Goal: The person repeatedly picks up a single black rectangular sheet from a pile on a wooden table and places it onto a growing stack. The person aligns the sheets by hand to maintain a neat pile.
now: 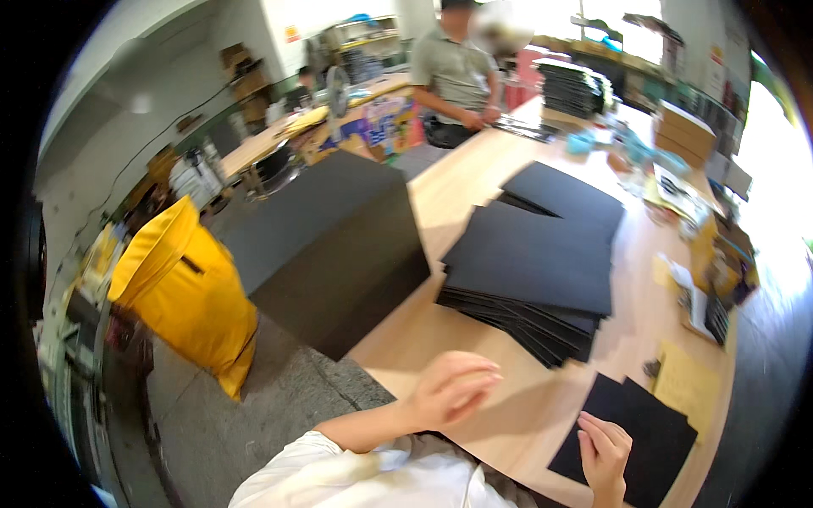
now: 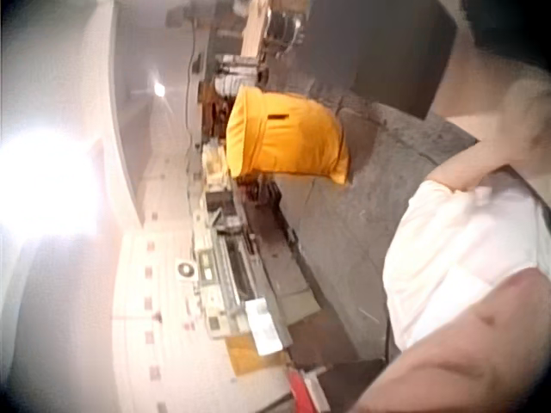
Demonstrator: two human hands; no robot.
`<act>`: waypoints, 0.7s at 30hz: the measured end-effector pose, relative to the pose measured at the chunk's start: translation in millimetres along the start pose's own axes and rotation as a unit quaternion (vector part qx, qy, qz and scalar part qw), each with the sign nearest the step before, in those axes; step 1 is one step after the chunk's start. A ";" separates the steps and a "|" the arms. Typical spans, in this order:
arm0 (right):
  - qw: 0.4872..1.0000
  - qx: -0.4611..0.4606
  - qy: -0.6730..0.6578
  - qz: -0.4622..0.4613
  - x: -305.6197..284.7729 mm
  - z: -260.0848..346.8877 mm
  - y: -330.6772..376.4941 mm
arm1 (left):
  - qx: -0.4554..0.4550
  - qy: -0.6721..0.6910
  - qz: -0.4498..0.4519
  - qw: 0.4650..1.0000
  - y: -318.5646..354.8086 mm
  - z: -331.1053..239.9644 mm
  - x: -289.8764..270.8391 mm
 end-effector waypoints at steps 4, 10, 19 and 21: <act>0.974 -0.154 -0.045 0.161 72.4 63.1 -91.9 | -0.023 -0.242 -0.183 0.953 16.3 26.8 -128.9; 0.862 -0.410 -0.207 0.212 187.5 216.9 -216.2 | -0.105 -0.301 -0.365 0.875 71.6 59.7 -239.7; 0.786 -0.463 -0.279 0.298 290.8 303.6 -277.7 | -0.121 -0.282 -0.297 0.904 72.3 92.7 -263.4; 0.787 -0.440 -0.301 0.310 296.8 300.6 -282.0 | -0.120 -0.295 -0.262 0.911 72.4 97.0 -263.6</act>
Point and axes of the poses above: each hand's wrist, its own y-axis away from the middle knuckle, its own x-axis out of the palm, z = x × y, the point moved 7 cm from there along -y, towards the middle knuckle, and after that the axes turned 7 degrees about -y, right-handed, at the moved point
